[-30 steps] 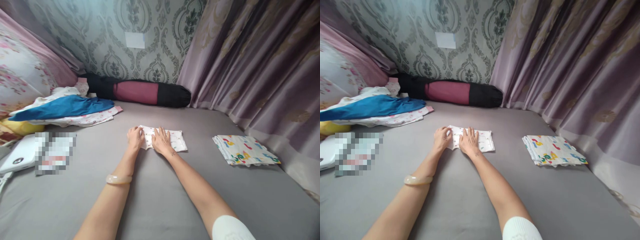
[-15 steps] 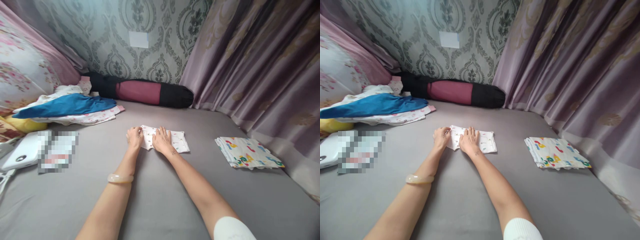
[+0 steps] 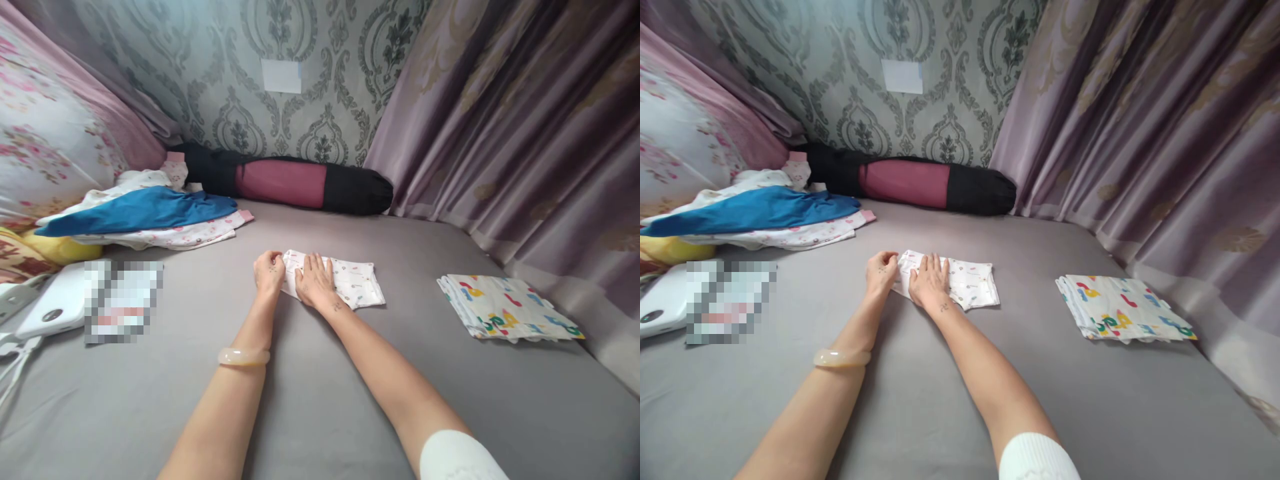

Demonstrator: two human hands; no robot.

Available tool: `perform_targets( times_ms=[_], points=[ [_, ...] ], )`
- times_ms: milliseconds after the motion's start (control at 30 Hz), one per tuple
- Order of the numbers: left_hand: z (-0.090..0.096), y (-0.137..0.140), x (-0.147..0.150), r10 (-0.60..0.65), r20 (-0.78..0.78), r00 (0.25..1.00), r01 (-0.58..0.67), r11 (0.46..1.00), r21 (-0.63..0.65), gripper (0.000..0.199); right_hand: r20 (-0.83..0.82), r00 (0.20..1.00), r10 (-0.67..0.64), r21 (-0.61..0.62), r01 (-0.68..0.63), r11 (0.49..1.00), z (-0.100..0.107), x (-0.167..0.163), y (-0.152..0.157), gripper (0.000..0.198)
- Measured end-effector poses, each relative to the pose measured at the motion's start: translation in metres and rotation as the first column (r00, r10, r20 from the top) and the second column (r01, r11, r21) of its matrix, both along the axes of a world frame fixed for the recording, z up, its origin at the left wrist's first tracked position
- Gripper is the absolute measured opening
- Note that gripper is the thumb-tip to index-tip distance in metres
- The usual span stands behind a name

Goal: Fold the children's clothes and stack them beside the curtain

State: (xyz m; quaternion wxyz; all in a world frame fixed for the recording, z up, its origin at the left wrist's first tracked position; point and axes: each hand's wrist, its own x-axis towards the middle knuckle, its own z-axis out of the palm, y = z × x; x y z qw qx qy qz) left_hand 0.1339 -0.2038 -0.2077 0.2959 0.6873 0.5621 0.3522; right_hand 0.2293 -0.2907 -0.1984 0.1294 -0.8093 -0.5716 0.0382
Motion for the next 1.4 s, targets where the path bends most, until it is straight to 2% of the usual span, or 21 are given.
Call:
perform_targets(
  times_ms=[200, 333, 867, 1100, 1400],
  points=[
    [0.001, 0.002, -0.001, 0.051, 0.042, 0.998, -0.051, 0.999, -0.020, 0.034, 0.005, 1.000, -0.012, -0.049, 0.013, 0.999, 0.006, -0.004, 0.005, 0.061],
    [0.004, 0.003, -0.002, 0.083, 0.080, 0.993, -0.080, 0.996, -0.043, 0.033, -0.011, 1.000, 0.008, -0.031, -0.008, 0.999, 0.008, -0.013, 0.012, 0.060],
    [0.005, 0.005, -0.004, 0.131, 0.168, 0.977, -0.121, 0.990, -0.068, 0.034, -0.043, 0.999, 0.029, -0.074, -0.032, 0.997, 0.012, -0.024, 0.020, 0.061],
    [0.010, 0.005, -0.004, 0.242, 0.187, 0.952, -0.233, 0.970, -0.067, 0.032, -0.052, 0.990, 0.128, -0.057, -0.131, 0.990, 0.009, -0.030, 0.030, 0.062],
    [0.002, 0.008, -0.003, 0.174, 0.228, 0.958, -0.170, 0.985, -0.040, 0.031, -0.064, 0.989, 0.133, -0.043, -0.135, 0.990, 0.009, -0.029, 0.028, 0.061]
  ],
)
